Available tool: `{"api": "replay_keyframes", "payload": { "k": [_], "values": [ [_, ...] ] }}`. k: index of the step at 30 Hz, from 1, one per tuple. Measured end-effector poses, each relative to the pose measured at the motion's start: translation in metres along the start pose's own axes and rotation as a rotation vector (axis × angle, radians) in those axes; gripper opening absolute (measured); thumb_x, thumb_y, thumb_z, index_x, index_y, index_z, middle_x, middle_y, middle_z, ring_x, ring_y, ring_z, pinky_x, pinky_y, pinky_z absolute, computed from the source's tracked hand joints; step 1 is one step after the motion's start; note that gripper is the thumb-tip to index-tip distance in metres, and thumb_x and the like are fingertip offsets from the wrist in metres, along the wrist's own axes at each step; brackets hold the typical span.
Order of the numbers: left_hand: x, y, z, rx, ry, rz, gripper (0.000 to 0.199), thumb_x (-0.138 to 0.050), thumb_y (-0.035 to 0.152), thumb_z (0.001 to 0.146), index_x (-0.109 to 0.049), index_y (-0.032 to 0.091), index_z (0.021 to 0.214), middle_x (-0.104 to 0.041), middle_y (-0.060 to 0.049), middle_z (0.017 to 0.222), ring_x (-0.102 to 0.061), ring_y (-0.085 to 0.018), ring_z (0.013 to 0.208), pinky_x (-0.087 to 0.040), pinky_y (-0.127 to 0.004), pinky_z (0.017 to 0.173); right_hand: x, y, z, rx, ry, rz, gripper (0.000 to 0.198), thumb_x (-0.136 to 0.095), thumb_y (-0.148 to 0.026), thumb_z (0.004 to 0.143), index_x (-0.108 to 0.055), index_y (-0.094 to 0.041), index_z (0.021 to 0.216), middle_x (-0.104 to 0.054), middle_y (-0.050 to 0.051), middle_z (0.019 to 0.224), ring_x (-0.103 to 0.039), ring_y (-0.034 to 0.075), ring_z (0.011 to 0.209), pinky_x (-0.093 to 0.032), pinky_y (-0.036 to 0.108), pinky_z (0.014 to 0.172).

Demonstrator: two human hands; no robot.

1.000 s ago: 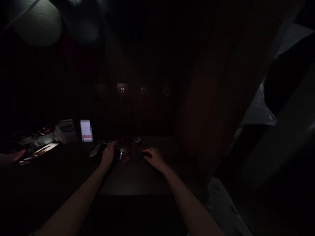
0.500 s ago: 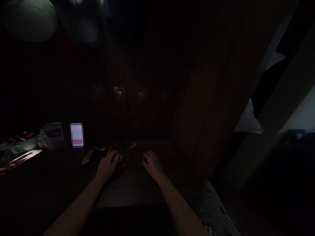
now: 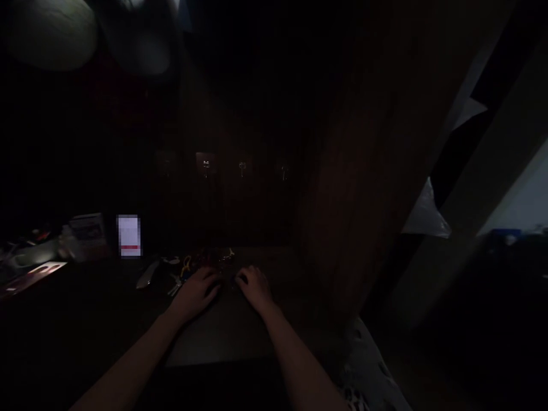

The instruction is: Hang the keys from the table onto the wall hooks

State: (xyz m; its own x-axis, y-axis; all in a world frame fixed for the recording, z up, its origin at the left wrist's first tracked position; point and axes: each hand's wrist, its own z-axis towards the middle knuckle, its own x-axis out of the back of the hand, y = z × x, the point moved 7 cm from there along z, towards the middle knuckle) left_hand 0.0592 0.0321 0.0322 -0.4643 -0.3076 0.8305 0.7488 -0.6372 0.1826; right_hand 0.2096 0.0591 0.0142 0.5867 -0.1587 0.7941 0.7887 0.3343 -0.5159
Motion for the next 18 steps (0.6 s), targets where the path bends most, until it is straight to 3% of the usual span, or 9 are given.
{"api": "replay_keyframes", "payload": {
  "k": [7, 13, 18],
  "values": [
    [-0.01, 0.011, 0.006, -0.086, -0.034, 0.026, 0.021, -0.052, 0.019, 0.081, -0.061, 0.025, 0.098, -0.061, -0.004, 0.099, -0.055, -0.02, 0.095, -0.042, -0.035, 0.084, 0.006, 0.007, 0.0, -0.067, 0.034, 0.216, 0.016, -0.046, -0.02, 0.079, -0.061, -0.023, 0.085, -0.064, 0.0, 0.087, -0.057, 0.015, 0.079, -0.04, 0.026, 0.072],
    [-0.028, 0.024, 0.024, -0.136, -0.12, 0.086, 0.011, -0.052, 0.018, 0.082, -0.062, 0.022, 0.083, -0.059, -0.003, 0.082, -0.055, -0.018, 0.086, -0.042, -0.03, 0.076, 0.003, 0.014, 0.003, -0.093, 0.052, 0.245, 0.017, -0.047, -0.019, 0.077, -0.062, -0.023, 0.083, -0.064, -0.001, 0.077, -0.056, 0.013, 0.067, -0.04, 0.024, 0.065],
    [-0.034, 0.027, 0.027, -0.2, -0.129, 0.12, 0.013, -0.047, 0.017, 0.085, -0.058, 0.02, 0.079, -0.057, -0.003, 0.079, -0.054, -0.017, 0.082, -0.043, -0.029, 0.074, 0.003, 0.015, 0.004, -0.076, 0.079, 0.235, 0.018, -0.047, -0.016, 0.076, -0.062, -0.023, 0.083, -0.065, 0.001, 0.087, -0.057, 0.014, 0.078, -0.041, 0.025, 0.072]
  ]
}}
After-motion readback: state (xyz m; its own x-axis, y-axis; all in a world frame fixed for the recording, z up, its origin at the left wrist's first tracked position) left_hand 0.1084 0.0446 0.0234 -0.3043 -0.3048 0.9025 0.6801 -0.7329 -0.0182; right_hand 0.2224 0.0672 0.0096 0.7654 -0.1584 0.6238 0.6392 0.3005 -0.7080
